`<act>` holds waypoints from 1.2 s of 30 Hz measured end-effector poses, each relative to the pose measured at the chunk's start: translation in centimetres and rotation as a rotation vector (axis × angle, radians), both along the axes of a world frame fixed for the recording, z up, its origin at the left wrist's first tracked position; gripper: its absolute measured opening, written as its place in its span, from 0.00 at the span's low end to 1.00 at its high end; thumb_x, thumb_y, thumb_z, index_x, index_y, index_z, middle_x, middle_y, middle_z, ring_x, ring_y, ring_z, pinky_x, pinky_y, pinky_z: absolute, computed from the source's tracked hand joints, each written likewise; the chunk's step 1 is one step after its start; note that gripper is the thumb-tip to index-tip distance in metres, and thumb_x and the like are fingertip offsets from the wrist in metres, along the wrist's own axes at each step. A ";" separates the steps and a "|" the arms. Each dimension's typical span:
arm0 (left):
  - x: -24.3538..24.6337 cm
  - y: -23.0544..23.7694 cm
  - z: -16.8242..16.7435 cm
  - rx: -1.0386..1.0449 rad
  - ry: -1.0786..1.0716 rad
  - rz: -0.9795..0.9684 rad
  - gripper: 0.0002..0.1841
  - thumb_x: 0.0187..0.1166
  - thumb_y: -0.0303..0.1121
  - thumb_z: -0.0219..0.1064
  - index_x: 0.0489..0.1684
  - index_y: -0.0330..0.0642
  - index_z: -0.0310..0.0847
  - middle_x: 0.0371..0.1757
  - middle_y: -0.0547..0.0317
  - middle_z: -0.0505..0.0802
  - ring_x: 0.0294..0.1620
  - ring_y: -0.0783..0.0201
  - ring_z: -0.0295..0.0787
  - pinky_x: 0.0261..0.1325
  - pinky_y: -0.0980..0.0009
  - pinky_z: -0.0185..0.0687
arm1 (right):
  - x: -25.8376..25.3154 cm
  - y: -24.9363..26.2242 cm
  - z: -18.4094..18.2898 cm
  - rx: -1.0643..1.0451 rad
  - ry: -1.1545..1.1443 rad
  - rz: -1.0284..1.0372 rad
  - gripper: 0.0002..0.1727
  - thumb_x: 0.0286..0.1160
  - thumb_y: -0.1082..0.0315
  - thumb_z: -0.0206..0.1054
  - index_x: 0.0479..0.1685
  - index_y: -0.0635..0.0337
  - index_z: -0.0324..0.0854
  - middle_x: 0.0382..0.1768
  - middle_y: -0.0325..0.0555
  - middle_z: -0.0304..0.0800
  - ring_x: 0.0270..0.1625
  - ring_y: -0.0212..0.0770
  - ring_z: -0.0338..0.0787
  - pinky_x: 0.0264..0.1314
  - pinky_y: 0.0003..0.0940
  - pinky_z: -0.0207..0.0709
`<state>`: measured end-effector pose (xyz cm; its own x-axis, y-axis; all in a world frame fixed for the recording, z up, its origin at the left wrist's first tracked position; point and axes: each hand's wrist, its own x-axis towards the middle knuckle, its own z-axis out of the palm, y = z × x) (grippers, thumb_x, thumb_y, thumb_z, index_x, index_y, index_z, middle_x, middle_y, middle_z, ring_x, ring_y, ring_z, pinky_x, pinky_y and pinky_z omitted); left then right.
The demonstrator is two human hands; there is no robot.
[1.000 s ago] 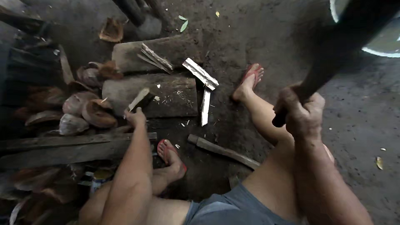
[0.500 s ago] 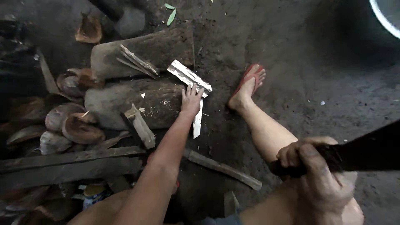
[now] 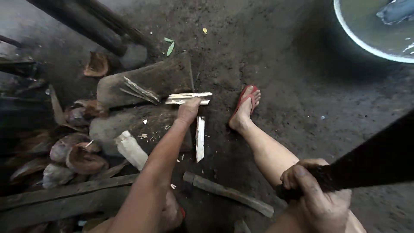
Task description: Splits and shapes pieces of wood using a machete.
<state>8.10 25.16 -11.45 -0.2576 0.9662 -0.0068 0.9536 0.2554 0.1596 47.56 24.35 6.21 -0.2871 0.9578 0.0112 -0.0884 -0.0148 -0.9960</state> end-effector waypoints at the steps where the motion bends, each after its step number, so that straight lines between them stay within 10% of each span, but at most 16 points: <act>1: -0.4 -0.2 2.3 0.097 -0.041 0.094 0.15 0.91 0.31 0.54 0.63 0.38 0.87 0.61 0.44 0.93 0.59 0.43 0.94 0.60 0.44 0.89 | -0.2 -0.2 0.1 -0.003 -0.008 -0.007 0.04 0.80 0.60 0.70 0.46 0.46 0.82 0.21 0.28 0.83 0.18 0.29 0.82 0.21 0.26 0.83; 9: -3.5 -5.7 12.1 -0.109 -0.197 0.390 0.19 0.92 0.35 0.55 0.77 0.47 0.79 0.69 0.45 0.90 0.72 0.43 0.86 0.76 0.38 0.76 | -2.2 -2.7 1.8 -0.066 0.121 0.099 0.08 0.81 0.60 0.69 0.41 0.54 0.81 0.16 0.33 0.80 0.15 0.32 0.81 0.21 0.30 0.83; 17: -6.5 -5.6 3.6 -0.261 -0.312 0.885 0.46 0.82 0.70 0.53 0.90 0.42 0.62 0.84 0.35 0.76 0.87 0.36 0.66 0.85 0.27 0.53 | -0.5 -1.5 0.6 -0.105 0.026 0.107 0.05 0.80 0.54 0.70 0.43 0.41 0.84 0.19 0.26 0.83 0.18 0.27 0.83 0.23 0.25 0.84; 24: -9.4 -1.8 -1.9 -0.309 -0.420 1.083 0.53 0.73 0.83 0.39 0.80 0.48 0.78 0.88 0.39 0.71 0.93 0.33 0.52 0.85 0.22 0.42 | 0.0 -0.7 0.2 -0.167 -0.012 0.157 0.02 0.83 0.58 0.68 0.45 0.41 0.83 0.23 0.27 0.85 0.23 0.28 0.86 0.32 0.28 0.87; 29: -7.5 -0.3 -2.6 0.138 -0.807 1.206 0.52 0.70 0.54 0.80 0.86 0.30 0.55 0.76 0.28 0.79 0.77 0.36 0.76 0.76 0.37 0.73 | -0.9 -1.1 0.9 -0.111 -0.021 0.131 0.02 0.83 0.59 0.68 0.46 0.43 0.83 0.23 0.28 0.86 0.23 0.27 0.85 0.28 0.26 0.85; 36: 1.0 -1.7 8.3 0.536 -0.650 0.547 0.36 0.67 0.30 0.83 0.77 0.40 0.71 0.65 0.44 0.91 0.63 0.52 0.92 0.68 0.51 0.87 | -2.3 -2.4 0.5 0.002 -0.092 0.055 0.08 0.82 0.55 0.68 0.40 0.47 0.84 0.18 0.28 0.82 0.16 0.28 0.81 0.18 0.26 0.81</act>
